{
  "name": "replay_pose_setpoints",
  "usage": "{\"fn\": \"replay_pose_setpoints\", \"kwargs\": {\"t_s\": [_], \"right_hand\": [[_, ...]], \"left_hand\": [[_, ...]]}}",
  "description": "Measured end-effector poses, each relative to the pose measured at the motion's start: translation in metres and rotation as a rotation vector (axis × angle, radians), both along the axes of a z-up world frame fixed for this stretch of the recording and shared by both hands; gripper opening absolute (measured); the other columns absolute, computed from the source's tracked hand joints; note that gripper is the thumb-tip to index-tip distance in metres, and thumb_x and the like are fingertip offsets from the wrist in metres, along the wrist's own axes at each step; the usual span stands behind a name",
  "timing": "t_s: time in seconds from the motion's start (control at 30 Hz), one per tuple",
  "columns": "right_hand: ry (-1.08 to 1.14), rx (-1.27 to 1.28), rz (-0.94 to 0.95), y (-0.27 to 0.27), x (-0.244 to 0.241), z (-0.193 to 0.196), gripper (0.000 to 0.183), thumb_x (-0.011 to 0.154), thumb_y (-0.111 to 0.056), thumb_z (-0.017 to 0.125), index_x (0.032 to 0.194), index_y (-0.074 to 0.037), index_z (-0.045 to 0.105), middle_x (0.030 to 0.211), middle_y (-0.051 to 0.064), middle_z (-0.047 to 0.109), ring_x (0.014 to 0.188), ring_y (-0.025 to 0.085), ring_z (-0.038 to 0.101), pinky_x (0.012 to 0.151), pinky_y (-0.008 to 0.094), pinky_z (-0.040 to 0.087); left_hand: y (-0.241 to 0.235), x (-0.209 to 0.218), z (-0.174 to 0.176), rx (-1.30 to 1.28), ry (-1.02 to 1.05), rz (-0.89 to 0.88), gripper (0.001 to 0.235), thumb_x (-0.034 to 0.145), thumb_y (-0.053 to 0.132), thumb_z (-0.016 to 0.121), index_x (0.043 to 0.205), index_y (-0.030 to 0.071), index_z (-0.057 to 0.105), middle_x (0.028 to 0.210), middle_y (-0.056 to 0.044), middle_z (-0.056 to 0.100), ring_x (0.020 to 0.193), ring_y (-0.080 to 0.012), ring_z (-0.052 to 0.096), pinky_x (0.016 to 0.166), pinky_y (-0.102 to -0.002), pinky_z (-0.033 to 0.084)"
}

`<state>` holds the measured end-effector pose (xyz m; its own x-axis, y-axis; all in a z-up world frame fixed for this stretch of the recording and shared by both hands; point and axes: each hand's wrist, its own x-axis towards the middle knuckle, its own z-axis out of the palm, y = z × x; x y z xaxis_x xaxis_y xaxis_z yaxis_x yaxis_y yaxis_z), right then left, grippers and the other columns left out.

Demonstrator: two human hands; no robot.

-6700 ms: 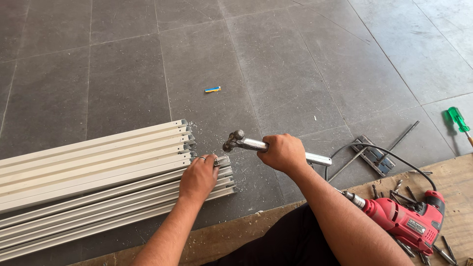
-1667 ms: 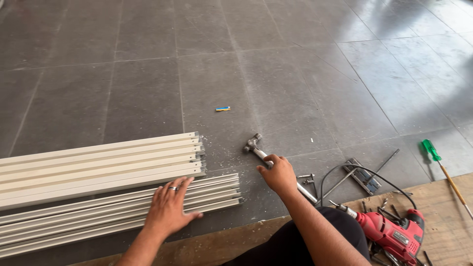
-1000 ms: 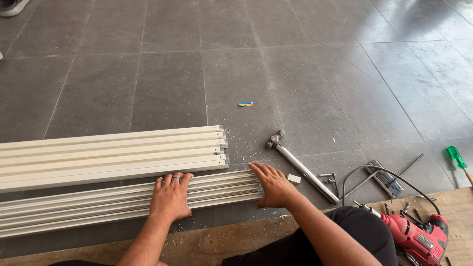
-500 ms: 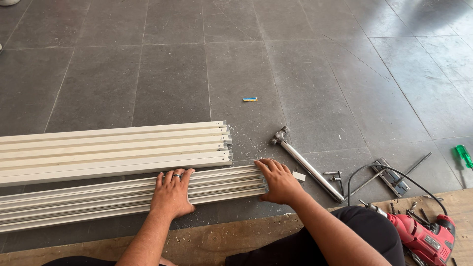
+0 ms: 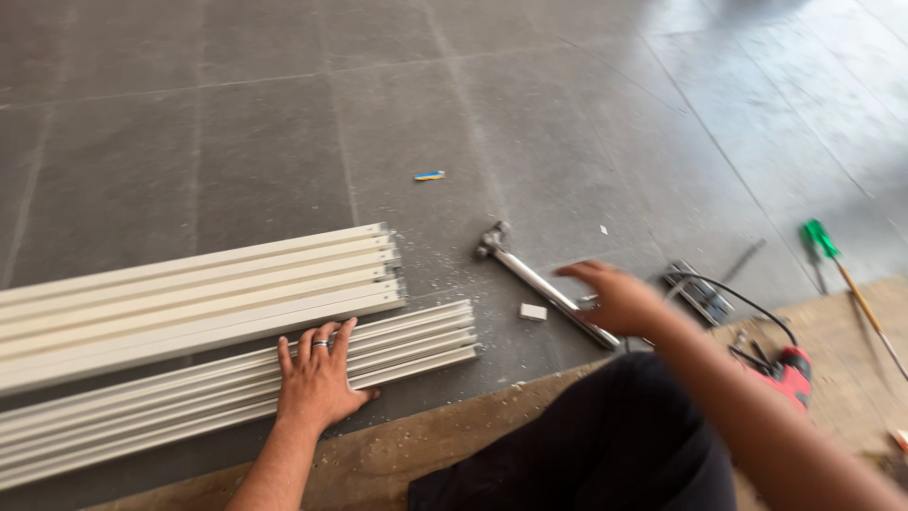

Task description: The person sits on the floor and uses a red power drill to make holes in stacked white molding strips. They then use a hammer to tap small metal brackets into the drilled holes.

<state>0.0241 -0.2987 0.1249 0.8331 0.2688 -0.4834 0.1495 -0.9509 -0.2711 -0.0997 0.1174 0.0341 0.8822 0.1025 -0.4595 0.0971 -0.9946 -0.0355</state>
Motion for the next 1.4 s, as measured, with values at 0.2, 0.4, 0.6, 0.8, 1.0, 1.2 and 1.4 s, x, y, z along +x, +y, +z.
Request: {"fn": "replay_pose_setpoints", "kwargs": {"t_s": [0.2,0.4,0.6,0.8,1.0,1.2,1.4], "right_hand": [[-0.039,-0.413,0.065,-0.183,-0.050,0.025,0.106,0.068,0.004,0.068,0.159,-0.032,0.029,0.155,0.002,0.046,0.140,0.023,0.051,0.113,0.036,0.051],[0.042,-0.556,0.283,-0.248,-0.118,-0.004,0.122,0.066,0.001,0.073,0.164,-0.019,0.002,0.167,0.006,0.022,0.153,0.023,0.022,0.128,0.042,0.015],[-0.064,-0.335,0.265,-0.272,-0.119,-0.021,0.119,0.068,-0.001,0.074,0.165,-0.016,0.006,0.166,0.006,0.031,0.149,0.024,0.032,0.125,0.038,0.021],[-0.127,-0.170,0.350,-0.280,-0.122,-0.021,0.118,0.063,-0.020,0.086,0.160,-0.015,0.020,0.155,0.014,0.043,0.141,0.034,0.044,0.116,0.041,0.033],[-0.154,0.054,0.119,-0.247,-0.127,-0.008,0.102,0.061,-0.021,0.084,0.152,-0.019,0.035,0.146,0.015,0.053,0.127,0.034,0.056,0.104,0.044,0.046],[0.079,0.260,-0.345,-0.228,-0.100,0.017,0.101,0.053,-0.020,0.066,0.152,-0.030,0.046,0.115,0.010,0.073,0.100,0.029,0.071,0.092,0.041,0.056],[0.183,0.208,-0.285,-0.172,-0.053,0.090,0.097,0.071,-0.047,0.076,0.159,-0.034,0.036,0.118,0.012,0.074,0.087,0.031,0.073,0.078,0.050,0.062]], "left_hand": [[-0.017,0.012,-0.010,0.013,0.010,-0.054,0.135,0.064,0.085,0.079,0.161,0.029,0.003,0.167,-0.008,0.019,0.155,-0.0310,0.018,0.123,-0.070,0.006],[-0.018,0.015,-0.020,0.075,0.037,-0.071,0.133,0.066,0.090,0.071,0.162,0.032,0.000,0.170,-0.009,0.017,0.156,-0.0340,0.018,0.123,-0.069,0.008],[-0.014,0.019,-0.032,0.090,0.088,-0.049,0.133,0.068,0.094,0.068,0.163,0.032,-0.002,0.169,-0.012,0.015,0.156,-0.0348,0.016,0.122,-0.068,0.007],[-0.011,0.026,-0.045,0.161,0.113,-0.091,0.126,0.074,0.091,0.065,0.162,0.030,-0.001,0.162,-0.010,0.027,0.155,-0.0350,0.021,0.124,-0.069,0.006],[-0.017,0.028,-0.034,0.128,0.125,-0.066,0.131,0.072,0.088,0.073,0.163,0.031,-0.001,0.164,-0.011,0.025,0.154,-0.0368,0.021,0.123,-0.070,0.006],[-0.029,0.014,-0.019,0.065,0.029,-0.027,0.138,0.064,0.086,0.079,0.161,0.030,-0.001,0.167,-0.010,0.022,0.156,-0.0330,0.019,0.123,-0.070,0.009],[-0.037,0.011,-0.004,0.049,0.018,-0.059,0.137,0.067,0.085,0.077,0.162,0.025,-0.002,0.166,-0.011,0.022,0.155,-0.0321,0.020,0.123,-0.070,0.009]]}}
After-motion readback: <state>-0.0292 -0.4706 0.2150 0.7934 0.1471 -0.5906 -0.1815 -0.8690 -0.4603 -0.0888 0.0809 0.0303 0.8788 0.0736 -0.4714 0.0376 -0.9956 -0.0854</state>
